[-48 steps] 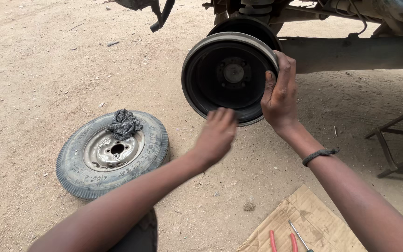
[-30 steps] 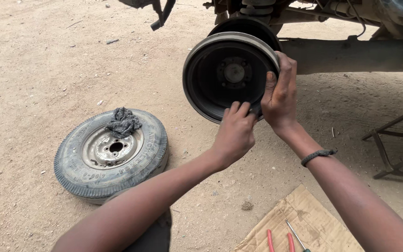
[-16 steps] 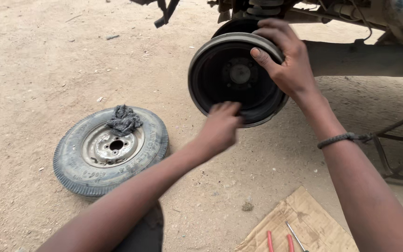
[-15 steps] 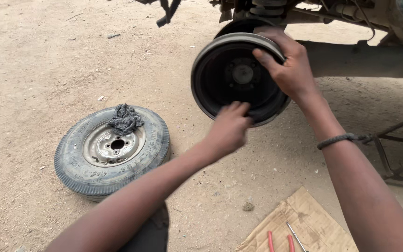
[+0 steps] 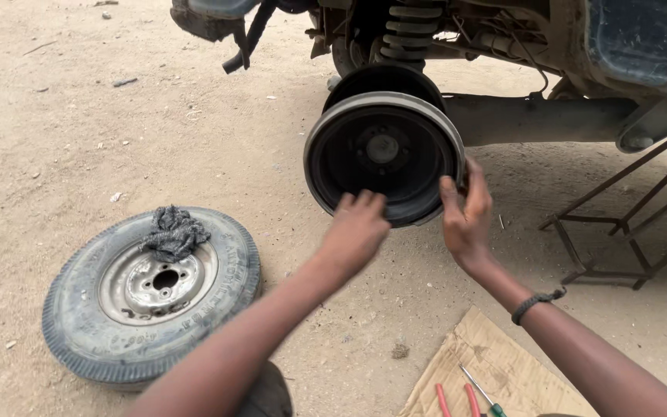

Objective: The person wipes the inside of a brake drum using a cloth while it is attached to an axle.

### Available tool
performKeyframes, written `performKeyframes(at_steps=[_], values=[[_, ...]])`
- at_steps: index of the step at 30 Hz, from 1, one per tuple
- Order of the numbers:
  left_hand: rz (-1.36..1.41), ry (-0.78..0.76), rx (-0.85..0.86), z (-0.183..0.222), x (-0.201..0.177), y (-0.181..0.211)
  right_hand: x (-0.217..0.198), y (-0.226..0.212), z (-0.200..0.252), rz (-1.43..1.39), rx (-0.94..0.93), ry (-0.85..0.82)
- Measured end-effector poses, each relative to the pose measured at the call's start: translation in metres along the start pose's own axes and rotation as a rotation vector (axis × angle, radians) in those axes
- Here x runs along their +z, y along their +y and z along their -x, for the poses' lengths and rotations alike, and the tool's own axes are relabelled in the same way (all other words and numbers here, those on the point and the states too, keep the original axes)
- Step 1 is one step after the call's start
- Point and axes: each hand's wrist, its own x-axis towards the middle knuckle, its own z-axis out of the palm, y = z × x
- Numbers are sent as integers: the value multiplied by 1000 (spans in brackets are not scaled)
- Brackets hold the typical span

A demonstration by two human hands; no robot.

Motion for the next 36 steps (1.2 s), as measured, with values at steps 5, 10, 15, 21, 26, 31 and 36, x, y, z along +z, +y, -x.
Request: performKeyframes(at_steps=[5, 10, 15, 21, 26, 31, 36], values=[[417, 99, -79, -7, 8, 0, 1, -18, -70, 192, -427, 119], [223, 166, 21, 26, -5, -50, 5, -21, -128, 132, -309, -274], [131, 73, -17, 14, -5, -22, 7, -18, -113, -57, -39, -433], [506, 117, -122, -5, -2, 16, 9, -26, -109, -23, -67, -344], [33, 33, -111, 17, -5, -22, 4, -24, -106, 71, 72, -358], [56, -28, -245, 5, -5, 7, 5, -21, -106, -45, -106, -306], [1199, -216, -604, -16, -18, 34, 4, -36, -100, 34, 85, -326]])
